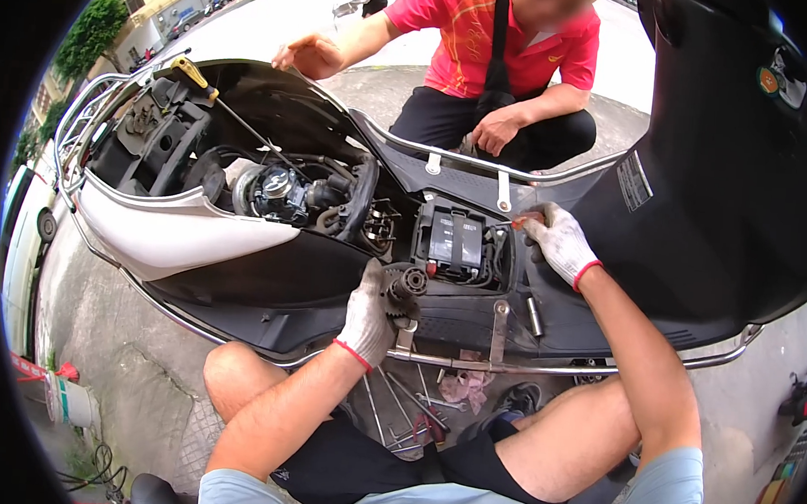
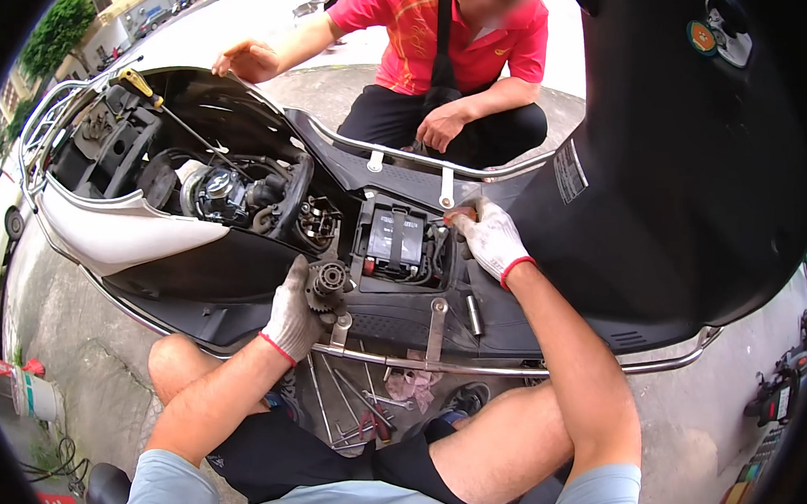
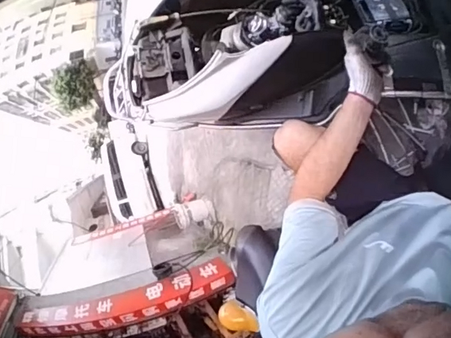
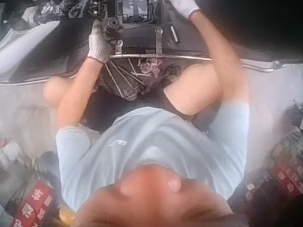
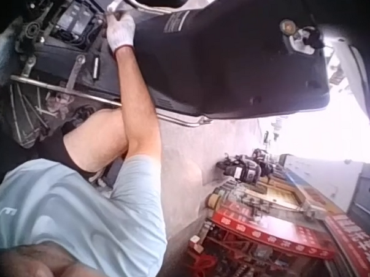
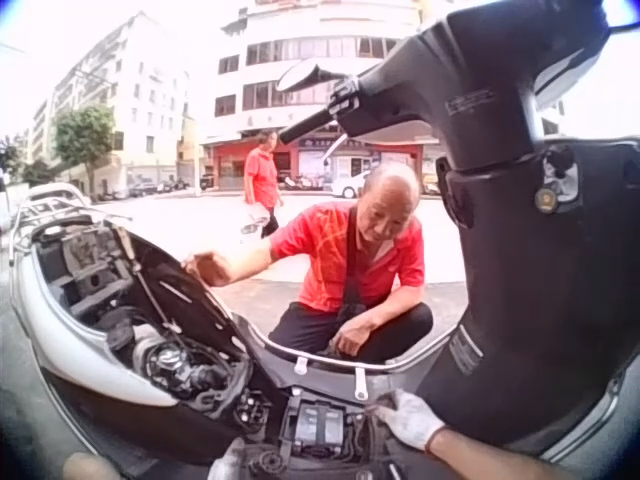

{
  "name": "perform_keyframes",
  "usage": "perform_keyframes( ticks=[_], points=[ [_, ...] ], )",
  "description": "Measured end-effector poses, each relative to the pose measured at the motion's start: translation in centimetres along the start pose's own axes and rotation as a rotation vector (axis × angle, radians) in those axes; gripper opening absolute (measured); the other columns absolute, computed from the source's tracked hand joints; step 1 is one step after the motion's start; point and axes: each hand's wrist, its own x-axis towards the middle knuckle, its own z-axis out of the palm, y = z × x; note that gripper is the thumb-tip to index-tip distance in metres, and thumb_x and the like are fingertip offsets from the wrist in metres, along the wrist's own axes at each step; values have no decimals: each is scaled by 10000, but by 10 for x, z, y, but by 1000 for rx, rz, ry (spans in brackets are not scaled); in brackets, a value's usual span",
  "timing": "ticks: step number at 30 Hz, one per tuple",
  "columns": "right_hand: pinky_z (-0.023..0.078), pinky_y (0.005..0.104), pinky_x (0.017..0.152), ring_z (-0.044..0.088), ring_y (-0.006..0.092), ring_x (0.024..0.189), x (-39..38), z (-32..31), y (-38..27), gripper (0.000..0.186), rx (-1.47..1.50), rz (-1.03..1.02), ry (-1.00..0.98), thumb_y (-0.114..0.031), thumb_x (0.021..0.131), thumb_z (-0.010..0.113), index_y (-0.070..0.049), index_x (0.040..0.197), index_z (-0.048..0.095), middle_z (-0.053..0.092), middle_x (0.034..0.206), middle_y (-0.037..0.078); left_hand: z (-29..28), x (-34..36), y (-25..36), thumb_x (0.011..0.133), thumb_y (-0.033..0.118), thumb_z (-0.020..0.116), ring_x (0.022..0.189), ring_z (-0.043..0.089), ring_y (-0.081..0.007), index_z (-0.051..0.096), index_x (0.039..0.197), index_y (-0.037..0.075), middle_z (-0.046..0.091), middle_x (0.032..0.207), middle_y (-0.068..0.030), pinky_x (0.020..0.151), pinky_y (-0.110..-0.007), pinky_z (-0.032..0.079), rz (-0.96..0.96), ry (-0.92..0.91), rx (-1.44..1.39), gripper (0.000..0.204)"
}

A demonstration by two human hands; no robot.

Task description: Inspecting and cleaning the camshaft and rocker arm assembly during a motorcycle engine repair.

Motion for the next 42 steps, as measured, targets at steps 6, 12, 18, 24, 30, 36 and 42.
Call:
perform_keyframes(
  ticks=[6, 12, 18, 24, 30, 36, 42],
  points=[
    [526, 340, 654, 679, 202, 729, -13, -8, -12, 323, -49, -31, -23, -260, 914, 665, 14, 1085, 669, 706, 834, 129, 4, 4, 6, 1058, 554, 334, 696, 631, -191, 634, 1134, 61, 689, 888, -123, 530, -318, 487, -13, -76, 21, 582],
    [534, 345, 678, 691, 219, 759, -15, -7, -3, 323, -36, -68, -29, -247, 912, 661, 26, 1085, 660, 717, 877, 161, 7, 2, 9, 1065, 548, 292, 570, 581, -174, 647, 1144, 39, 704, 901, -116, 465, -290, 430, 8, -114, -31, 626],
    [539, 352, 788, 711, 265, 878, -19, -9, -14, 307, -80, -99, -16, -230, 916, 651, 25, 1088, 659, 739, 930, 160, 0, 7, 12, 1056, 546, 293, 554, 566, -183, 649, 1142, 44, 695, 926, -141, 457, -289, 431, -72, -210, -130, 622],
    [535, 358, 820, 712, 283, 924, -21, -12, -20, 298, -105, -110, -20, -220, 922, 636, 28, 1087, 653, 747, 973, 162, 1, 10, 12, 1052, 536, 298, 537, 551, -178, 642, 1130, 58, 694, 925, -138, 440, -284, 406, -93, -184, -145, 593],
    [537, 363, 827, 713, 296, 936, -18, -12, -17, 312, -147, -80, -53, -228, 919, 635, 33, 1089, 645, 747, 987, 168, 0, 7, 14, 1054, 505, 319, 513, 537, -172, 640, 1087, 59, 695, 903, -138, 423, -281, 375, -109, -245, -184, 551],
    [532, 374, 846, 707, 316, 961, -20, -12, -19, 300, -159, -91, -55, -234, 917, 637, 30, 1058, 655, 743, 990, 175, 8, 2, 16, 1020, 384, 426, 544, 537, -160, 646, 1084, 30, 692, 850, -137, 435, -255, 350, -57, -171, -211, 421],
    [524, 402, 863, 692, 360, 985, -22, -11, -16, 333, -218, -98, -64, -277, 905, 659, 17, 1060, 663, 724, 986, 212, 8, 1, 14, 1043, 434, 390, 590, 552, -166, 654, 1094, 61, 699, 878, -104, 465, -256, 365, -64, -103, -120, 460]
  ],
)
